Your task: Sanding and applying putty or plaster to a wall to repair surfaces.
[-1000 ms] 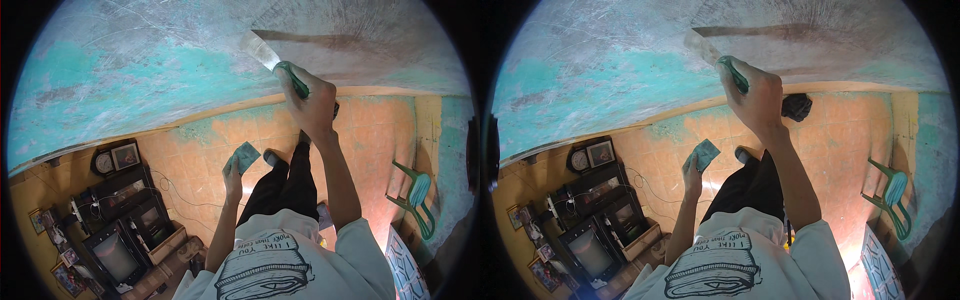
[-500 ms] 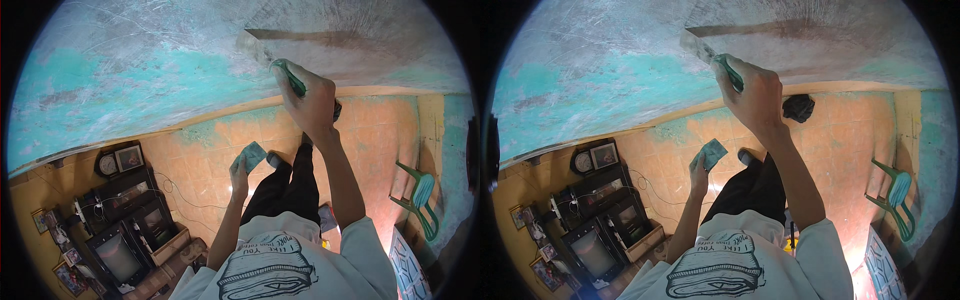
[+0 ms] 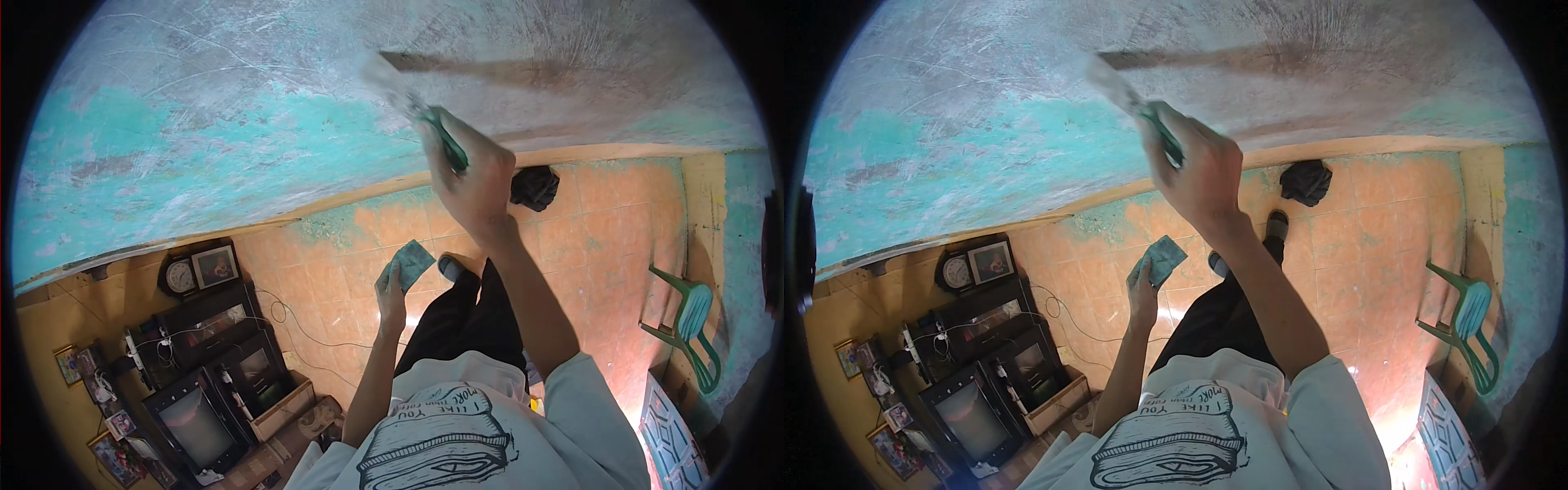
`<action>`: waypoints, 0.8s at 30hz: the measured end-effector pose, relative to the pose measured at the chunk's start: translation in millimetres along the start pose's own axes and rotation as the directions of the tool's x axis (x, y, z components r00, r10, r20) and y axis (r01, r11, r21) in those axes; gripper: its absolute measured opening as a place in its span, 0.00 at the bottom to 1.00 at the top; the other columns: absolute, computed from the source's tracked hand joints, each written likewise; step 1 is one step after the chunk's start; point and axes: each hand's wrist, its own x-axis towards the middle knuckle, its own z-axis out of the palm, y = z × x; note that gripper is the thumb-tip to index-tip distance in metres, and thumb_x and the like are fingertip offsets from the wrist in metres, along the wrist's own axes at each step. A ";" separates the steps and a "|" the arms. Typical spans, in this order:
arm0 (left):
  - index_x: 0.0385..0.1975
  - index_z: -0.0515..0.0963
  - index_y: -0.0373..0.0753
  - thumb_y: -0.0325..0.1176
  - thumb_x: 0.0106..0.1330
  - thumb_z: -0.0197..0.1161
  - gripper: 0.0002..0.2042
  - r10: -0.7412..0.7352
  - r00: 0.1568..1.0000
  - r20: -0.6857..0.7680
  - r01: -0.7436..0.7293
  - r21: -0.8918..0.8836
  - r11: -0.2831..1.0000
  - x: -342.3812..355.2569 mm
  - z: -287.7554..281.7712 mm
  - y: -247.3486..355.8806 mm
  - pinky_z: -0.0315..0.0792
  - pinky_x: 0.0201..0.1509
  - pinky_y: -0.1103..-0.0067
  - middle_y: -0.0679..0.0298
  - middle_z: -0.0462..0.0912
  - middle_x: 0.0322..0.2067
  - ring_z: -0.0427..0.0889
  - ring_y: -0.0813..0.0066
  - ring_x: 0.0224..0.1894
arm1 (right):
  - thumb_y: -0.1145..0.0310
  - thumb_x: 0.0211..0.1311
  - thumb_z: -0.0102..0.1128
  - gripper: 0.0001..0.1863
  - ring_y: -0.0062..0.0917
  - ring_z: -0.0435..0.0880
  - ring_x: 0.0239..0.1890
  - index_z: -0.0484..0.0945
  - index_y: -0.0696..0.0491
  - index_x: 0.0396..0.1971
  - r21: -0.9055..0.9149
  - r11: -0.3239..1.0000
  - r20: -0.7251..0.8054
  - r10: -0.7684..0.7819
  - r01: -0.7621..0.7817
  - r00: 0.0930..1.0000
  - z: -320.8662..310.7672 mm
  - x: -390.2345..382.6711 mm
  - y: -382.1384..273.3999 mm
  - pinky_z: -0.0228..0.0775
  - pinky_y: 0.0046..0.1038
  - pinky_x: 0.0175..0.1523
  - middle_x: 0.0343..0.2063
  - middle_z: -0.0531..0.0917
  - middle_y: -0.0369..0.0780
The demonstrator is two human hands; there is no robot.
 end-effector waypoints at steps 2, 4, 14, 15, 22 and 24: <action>0.46 0.78 0.28 0.41 0.76 0.53 0.19 -0.024 0.999 -0.039 0.023 -0.025 0.999 -0.9 -4.8 -0.1 0.70 0.41 0.82 0.67 0.78 0.37 0.73 0.82 0.39 | 0.69 0.64 0.65 0.07 0.23 0.77 0.15 0.84 0.57 0.38 0.021 1.000 -0.061 0.019 -0.018 0.998 6.6 -19.6 16.9 0.66 0.25 0.22 0.19 0.81 0.41; 0.46 0.78 0.28 0.41 0.76 0.53 0.18 -0.021 0.999 -0.038 0.021 0.000 1.000 -1.3 -14.6 -1.9 0.70 0.41 0.82 0.67 0.78 0.37 0.73 0.82 0.39 | 0.70 0.65 0.65 0.06 0.18 0.72 0.15 0.84 0.57 0.38 0.117 0.981 -0.065 0.162 -0.154 0.985 12.7 -28.5 16.6 0.64 0.22 0.22 0.18 0.80 0.40; 0.45 0.79 0.29 0.40 0.76 0.53 0.18 -0.026 0.999 -0.040 0.023 -0.068 0.997 -3.1 -5.9 -6.2 0.71 0.41 0.82 0.66 0.79 0.37 0.74 0.81 0.40 | 0.74 0.67 0.62 0.07 0.07 0.73 0.23 0.83 0.61 0.40 0.326 0.930 -0.157 0.230 -0.169 0.961 46.7 -40.1 4.1 0.66 0.16 0.27 0.23 0.85 0.37; 0.44 0.79 0.28 0.41 0.76 0.54 0.18 -0.023 0.999 -0.032 0.021 -0.051 0.998 -3.6 -8.4 -8.4 0.71 0.41 0.82 0.66 0.78 0.36 0.73 0.81 0.39 | 0.74 0.67 0.62 0.07 0.07 0.73 0.23 0.83 0.61 0.41 0.329 0.921 -0.129 0.262 -0.208 0.956 46.4 -41.2 0.0 0.66 0.16 0.26 0.23 0.85 0.37; 0.52 0.75 0.27 0.39 0.76 0.51 0.19 -0.092 0.996 -0.012 0.092 0.032 0.995 -1.1 -25.9 -20.4 0.75 0.54 0.76 0.58 0.79 0.48 0.79 0.72 0.51 | 0.73 0.68 0.61 0.08 0.06 0.69 0.21 0.83 0.62 0.40 0.340 0.910 -0.114 0.292 -0.239 0.950 51.7 -43.9 4.1 0.60 0.14 0.24 0.22 0.83 0.34; 0.52 0.75 0.27 0.39 0.76 0.51 0.19 0.017 0.999 0.038 -0.023 0.183 0.983 0.5 -30.7 -20.7 0.76 0.52 0.76 0.58 0.79 0.47 0.79 0.73 0.50 | 0.74 0.68 0.61 0.08 0.06 0.69 0.21 0.83 0.62 0.40 0.351 0.912 -0.147 0.277 -0.212 0.949 49.9 -42.4 2.0 0.59 0.13 0.24 0.21 0.82 0.34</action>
